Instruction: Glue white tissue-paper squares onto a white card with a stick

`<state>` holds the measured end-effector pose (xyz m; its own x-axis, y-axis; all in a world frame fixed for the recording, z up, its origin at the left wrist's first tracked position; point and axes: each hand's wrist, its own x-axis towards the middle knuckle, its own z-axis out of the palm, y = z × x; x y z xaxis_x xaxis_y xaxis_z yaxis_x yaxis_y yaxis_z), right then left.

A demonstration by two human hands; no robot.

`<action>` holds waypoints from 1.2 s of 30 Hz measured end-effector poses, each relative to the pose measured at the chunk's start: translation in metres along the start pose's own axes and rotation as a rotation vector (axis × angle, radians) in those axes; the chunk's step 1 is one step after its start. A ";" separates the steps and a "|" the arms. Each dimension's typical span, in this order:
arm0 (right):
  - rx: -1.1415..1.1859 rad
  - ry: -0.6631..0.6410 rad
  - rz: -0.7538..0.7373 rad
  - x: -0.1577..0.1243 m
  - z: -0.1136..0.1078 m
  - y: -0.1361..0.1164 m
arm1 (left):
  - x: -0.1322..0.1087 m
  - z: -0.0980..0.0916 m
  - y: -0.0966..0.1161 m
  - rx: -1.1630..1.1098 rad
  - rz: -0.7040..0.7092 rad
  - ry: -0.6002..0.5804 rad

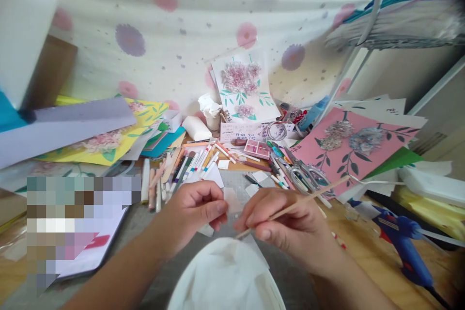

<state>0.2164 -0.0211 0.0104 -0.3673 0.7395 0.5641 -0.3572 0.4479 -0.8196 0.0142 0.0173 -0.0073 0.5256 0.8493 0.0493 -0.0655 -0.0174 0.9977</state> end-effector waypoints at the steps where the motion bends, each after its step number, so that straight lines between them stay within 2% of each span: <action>1: 0.015 -0.028 -0.001 0.000 0.001 -0.001 | 0.000 0.000 0.000 -0.002 0.001 -0.003; 3: 0.006 -0.034 -0.013 0.000 -0.001 -0.002 | 0.001 0.000 0.000 -0.010 0.002 -0.001; 8: -0.243 0.122 -0.095 0.000 -0.010 0.002 | 0.000 -0.002 -0.002 -0.025 0.001 0.012; 13: -0.324 0.054 -0.168 0.003 -0.005 0.005 | -0.003 -0.001 -0.002 -0.002 -0.002 -0.019; 16: -0.355 0.075 -0.156 0.003 -0.002 0.007 | -0.003 -0.001 -0.002 0.013 0.001 -0.034; 21: -0.320 0.200 -0.109 0.001 -0.004 0.010 | -0.001 0.000 0.000 0.026 -0.017 -0.029; 24: -0.299 0.231 -0.094 0.002 -0.005 0.011 | 0.000 0.002 0.002 0.011 -0.025 -0.023; 27: -0.375 0.270 -0.113 0.002 -0.007 0.013 | 0.000 0.002 0.003 -0.006 -0.021 -0.023; 31: -0.518 0.382 -0.105 0.003 -0.015 0.016 | -0.001 -0.001 0.003 0.002 -0.013 -0.015; 36: -0.468 0.527 -0.011 0.004 -0.027 0.018 | -0.002 -0.004 0.001 -0.014 -0.020 -0.026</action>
<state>0.2315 0.0035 -0.0049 0.1411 0.8255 0.5464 0.0919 0.5386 -0.8375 0.0091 0.0175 -0.0069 0.5484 0.8356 0.0308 -0.0667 0.0070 0.9978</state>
